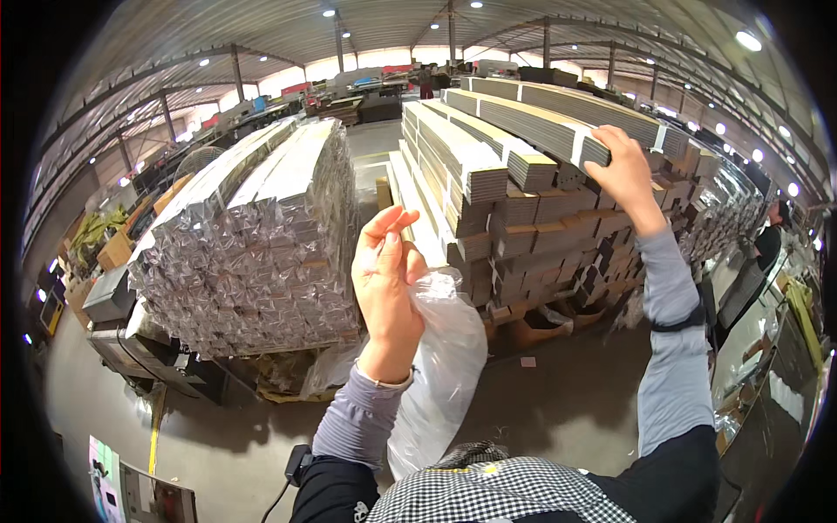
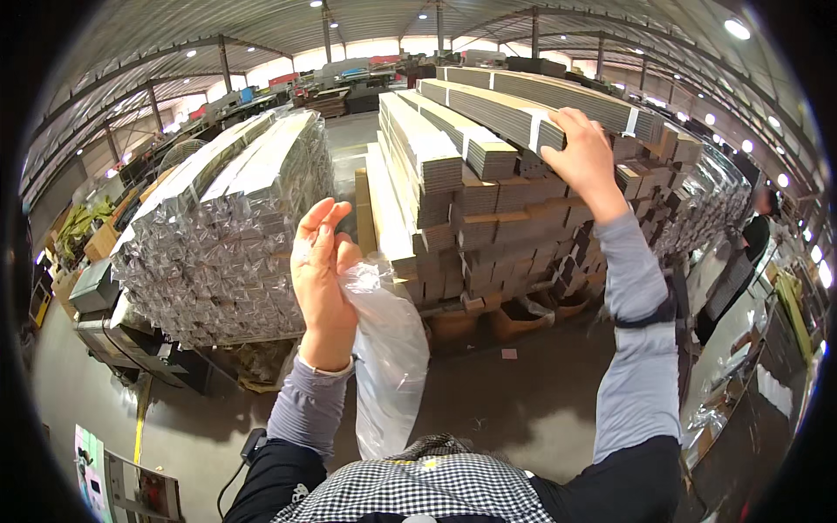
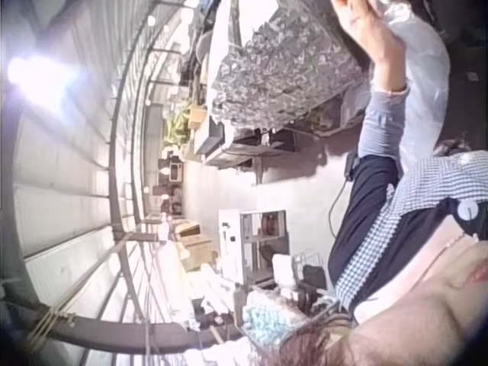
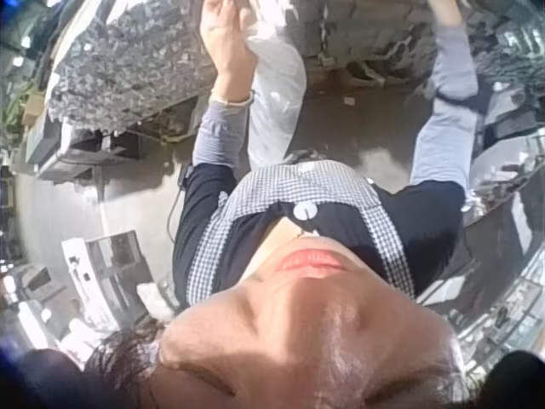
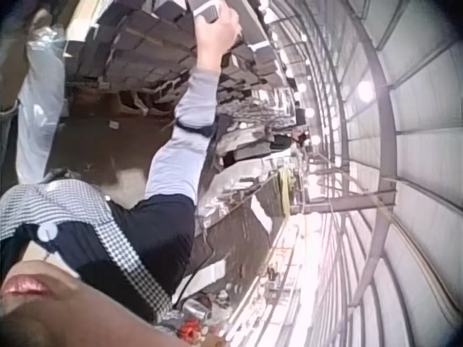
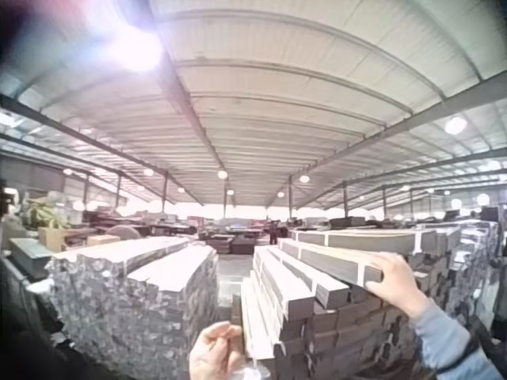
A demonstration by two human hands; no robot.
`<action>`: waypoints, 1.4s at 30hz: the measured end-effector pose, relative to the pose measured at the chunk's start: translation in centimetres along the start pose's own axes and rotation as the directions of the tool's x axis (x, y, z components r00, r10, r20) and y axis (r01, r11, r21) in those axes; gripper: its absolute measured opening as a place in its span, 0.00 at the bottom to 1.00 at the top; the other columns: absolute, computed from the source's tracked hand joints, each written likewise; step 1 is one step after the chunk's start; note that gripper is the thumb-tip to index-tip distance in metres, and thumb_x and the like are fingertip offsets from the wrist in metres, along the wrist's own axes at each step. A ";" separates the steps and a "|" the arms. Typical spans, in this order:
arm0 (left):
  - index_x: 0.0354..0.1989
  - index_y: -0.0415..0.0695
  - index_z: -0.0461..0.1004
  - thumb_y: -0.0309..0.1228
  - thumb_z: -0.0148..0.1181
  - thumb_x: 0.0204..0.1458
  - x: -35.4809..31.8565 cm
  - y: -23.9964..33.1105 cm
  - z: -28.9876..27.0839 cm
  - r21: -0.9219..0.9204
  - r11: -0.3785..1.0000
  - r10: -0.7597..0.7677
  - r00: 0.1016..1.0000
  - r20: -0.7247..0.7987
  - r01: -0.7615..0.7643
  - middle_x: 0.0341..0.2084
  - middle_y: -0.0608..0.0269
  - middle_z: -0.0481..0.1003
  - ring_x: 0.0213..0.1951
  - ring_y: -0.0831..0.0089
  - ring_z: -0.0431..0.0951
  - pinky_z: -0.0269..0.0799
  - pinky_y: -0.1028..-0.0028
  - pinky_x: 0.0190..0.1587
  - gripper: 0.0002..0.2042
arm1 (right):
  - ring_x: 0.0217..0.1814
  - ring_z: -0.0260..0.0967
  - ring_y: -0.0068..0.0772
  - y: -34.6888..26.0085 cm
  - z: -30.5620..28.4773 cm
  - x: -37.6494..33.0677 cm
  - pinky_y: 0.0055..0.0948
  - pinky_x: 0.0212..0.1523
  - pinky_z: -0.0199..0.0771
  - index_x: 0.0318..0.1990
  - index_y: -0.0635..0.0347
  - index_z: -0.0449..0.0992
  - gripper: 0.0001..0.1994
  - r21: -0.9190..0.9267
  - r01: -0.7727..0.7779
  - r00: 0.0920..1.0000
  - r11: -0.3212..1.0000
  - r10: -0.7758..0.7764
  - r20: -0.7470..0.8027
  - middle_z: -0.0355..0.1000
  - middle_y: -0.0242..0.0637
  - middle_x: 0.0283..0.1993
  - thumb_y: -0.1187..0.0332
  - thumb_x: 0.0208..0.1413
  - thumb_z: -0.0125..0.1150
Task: Placing long rectangular boards into plastic sleeves and applying labels to the outside of the bags.
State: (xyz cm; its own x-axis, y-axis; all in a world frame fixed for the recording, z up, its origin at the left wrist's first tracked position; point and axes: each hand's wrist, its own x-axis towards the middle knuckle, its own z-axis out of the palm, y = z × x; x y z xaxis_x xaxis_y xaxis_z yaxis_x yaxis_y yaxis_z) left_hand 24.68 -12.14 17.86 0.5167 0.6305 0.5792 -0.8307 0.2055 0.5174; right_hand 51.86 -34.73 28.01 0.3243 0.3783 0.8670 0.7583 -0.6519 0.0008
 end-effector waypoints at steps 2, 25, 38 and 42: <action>0.54 0.38 0.67 0.31 0.49 0.65 -0.1 -1.8 1.8 -0.036 0.999 0.011 1.000 -0.008 -0.012 0.47 0.52 0.75 0.21 0.84 0.65 0.62 0.83 0.26 0.13 | 0.70 0.52 0.44 -1.9 -2.9 -2.8 0.47 0.63 0.51 0.47 0.56 0.79 0.19 -0.223 0.080 0.988 0.971 -0.107 -0.113 0.66 0.34 0.64 0.64 0.45 0.65; 0.29 0.37 0.76 0.25 0.59 0.58 -5.5 -13.4 14.6 0.539 0.842 -0.099 0.988 0.121 0.019 0.16 0.72 0.71 0.19 0.89 0.65 0.59 0.84 0.20 0.06 | 0.33 0.69 0.21 2.4 -2.5 -14.3 0.20 0.35 0.70 0.45 0.65 0.80 0.10 0.972 0.013 0.992 0.234 0.117 -0.041 0.74 0.36 0.33 0.80 0.55 0.62; 0.24 0.41 0.71 0.52 0.65 0.49 -3.7 -11.5 12.7 0.212 0.798 -0.539 0.511 0.669 0.564 0.21 0.58 0.74 0.25 0.69 0.74 0.66 0.72 0.24 0.23 | 0.23 0.62 0.32 5.7 -3.1 -13.7 0.30 0.27 0.62 0.26 0.59 0.63 0.10 0.622 -0.411 0.905 -0.667 -0.377 0.195 0.64 0.35 0.20 0.70 0.53 0.59; 0.33 0.36 0.77 0.21 0.60 0.51 2.5 -10.2 14.0 0.726 0.470 -0.511 0.516 0.688 -0.502 0.29 0.57 0.77 0.31 0.62 0.79 0.73 0.72 0.34 0.03 | 0.29 0.68 0.34 9.0 -2.5 -13.1 0.31 0.31 0.68 0.27 0.66 0.71 0.02 0.957 -0.080 0.962 0.279 -0.231 0.147 0.70 0.39 0.26 0.78 0.47 0.58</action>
State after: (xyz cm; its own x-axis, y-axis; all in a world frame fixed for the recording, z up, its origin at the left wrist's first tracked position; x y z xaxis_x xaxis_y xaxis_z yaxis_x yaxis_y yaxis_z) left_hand 37.36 -23.09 22.86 0.8334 -0.2947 0.4675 -0.4997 -0.7632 0.4097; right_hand 53.00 -47.16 17.90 0.2201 0.6113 0.7602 0.7271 0.4167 -0.5456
